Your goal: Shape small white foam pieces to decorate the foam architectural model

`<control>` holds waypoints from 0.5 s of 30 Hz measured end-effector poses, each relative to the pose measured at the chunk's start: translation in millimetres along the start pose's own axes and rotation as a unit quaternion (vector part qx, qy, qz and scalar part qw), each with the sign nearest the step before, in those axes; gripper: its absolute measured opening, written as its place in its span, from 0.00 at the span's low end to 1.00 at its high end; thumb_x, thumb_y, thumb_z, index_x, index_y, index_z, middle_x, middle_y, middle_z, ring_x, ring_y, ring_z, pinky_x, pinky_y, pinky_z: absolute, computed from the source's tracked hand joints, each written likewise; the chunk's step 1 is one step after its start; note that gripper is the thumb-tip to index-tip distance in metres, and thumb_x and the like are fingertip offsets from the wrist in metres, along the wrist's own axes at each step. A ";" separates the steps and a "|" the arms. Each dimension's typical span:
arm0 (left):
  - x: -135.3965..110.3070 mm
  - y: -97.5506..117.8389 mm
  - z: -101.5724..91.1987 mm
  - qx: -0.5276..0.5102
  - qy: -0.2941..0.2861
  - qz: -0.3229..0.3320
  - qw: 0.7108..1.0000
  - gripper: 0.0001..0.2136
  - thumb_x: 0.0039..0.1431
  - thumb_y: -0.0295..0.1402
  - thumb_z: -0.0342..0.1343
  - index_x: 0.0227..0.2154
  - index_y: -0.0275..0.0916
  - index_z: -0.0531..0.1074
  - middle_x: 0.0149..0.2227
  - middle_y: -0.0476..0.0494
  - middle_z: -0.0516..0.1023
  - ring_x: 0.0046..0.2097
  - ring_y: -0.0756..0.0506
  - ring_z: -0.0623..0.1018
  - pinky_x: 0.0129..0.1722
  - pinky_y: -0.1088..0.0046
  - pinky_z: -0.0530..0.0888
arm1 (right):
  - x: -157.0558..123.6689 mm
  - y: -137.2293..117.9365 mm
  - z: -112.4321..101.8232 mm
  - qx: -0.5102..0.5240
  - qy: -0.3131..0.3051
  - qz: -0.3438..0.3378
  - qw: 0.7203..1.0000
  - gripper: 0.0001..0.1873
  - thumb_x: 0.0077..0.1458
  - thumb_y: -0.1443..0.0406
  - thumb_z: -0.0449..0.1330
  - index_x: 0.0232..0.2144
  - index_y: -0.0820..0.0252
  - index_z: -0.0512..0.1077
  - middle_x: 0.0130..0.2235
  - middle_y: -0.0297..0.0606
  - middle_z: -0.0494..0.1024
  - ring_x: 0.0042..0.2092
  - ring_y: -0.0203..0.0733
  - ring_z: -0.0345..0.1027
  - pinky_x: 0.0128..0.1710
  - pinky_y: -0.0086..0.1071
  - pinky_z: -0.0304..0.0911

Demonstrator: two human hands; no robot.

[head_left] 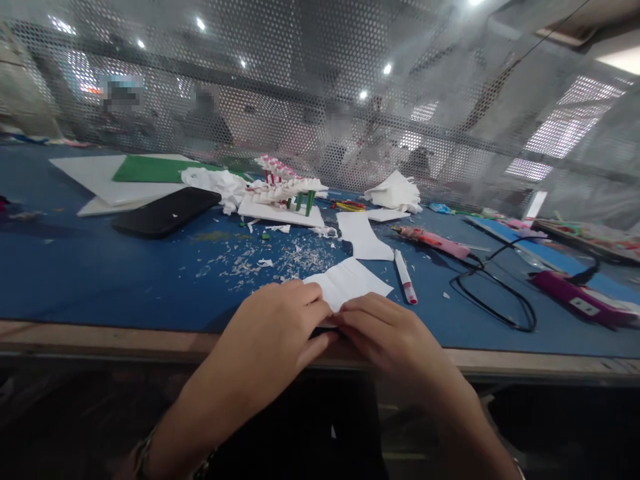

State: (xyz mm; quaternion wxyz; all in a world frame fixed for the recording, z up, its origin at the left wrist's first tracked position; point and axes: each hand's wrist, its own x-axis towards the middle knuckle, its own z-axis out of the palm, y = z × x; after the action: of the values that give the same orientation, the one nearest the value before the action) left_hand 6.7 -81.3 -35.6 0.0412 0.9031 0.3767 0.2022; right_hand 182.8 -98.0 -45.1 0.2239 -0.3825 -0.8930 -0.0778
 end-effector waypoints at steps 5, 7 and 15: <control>1.8 -3.9 1.8 0.010 0.022 0.023 0.999 0.06 0.53 0.29 0.49 0.26 0.40 0.70 0.28 0.49 0.71 0.30 0.47 0.69 0.27 0.72 0.61 | 4.4 -3.3 1.4 -0.006 0.008 0.003 1.000 0.15 0.58 0.68 0.44 0.26 0.62 0.68 0.27 0.38 0.71 0.30 0.35 0.61 0.29 0.29 0.58; 1.5 -4.9 3.0 0.046 0.036 0.043 0.997 0.09 0.55 0.28 0.47 0.23 0.39 0.69 0.26 0.49 0.71 0.28 0.47 0.68 0.26 0.71 0.59 | 6.5 -3.2 -0.6 -0.002 -0.002 0.004 1.000 0.14 0.57 0.68 0.44 0.26 0.62 0.68 0.27 0.38 0.70 0.30 0.35 0.60 0.30 0.29 0.58; -10.3 -13.5 4.1 0.048 0.061 0.126 0.989 0.11 0.58 0.27 0.43 0.26 0.38 0.70 0.26 0.49 0.72 0.29 0.48 0.69 0.27 0.72 0.60 | 2.6 3.2 -5.4 0.052 -0.040 -0.019 0.998 0.10 0.54 0.70 0.49 0.38 0.59 0.66 0.35 0.36 0.71 0.37 0.36 0.61 0.36 0.30 0.58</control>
State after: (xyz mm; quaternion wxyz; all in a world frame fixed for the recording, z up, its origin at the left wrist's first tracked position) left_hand -7.2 -78.5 -45.9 -0.0506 0.9304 0.2707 0.2418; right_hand 185.4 -95.8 -39.2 0.2059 -0.3563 -0.9112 -0.0198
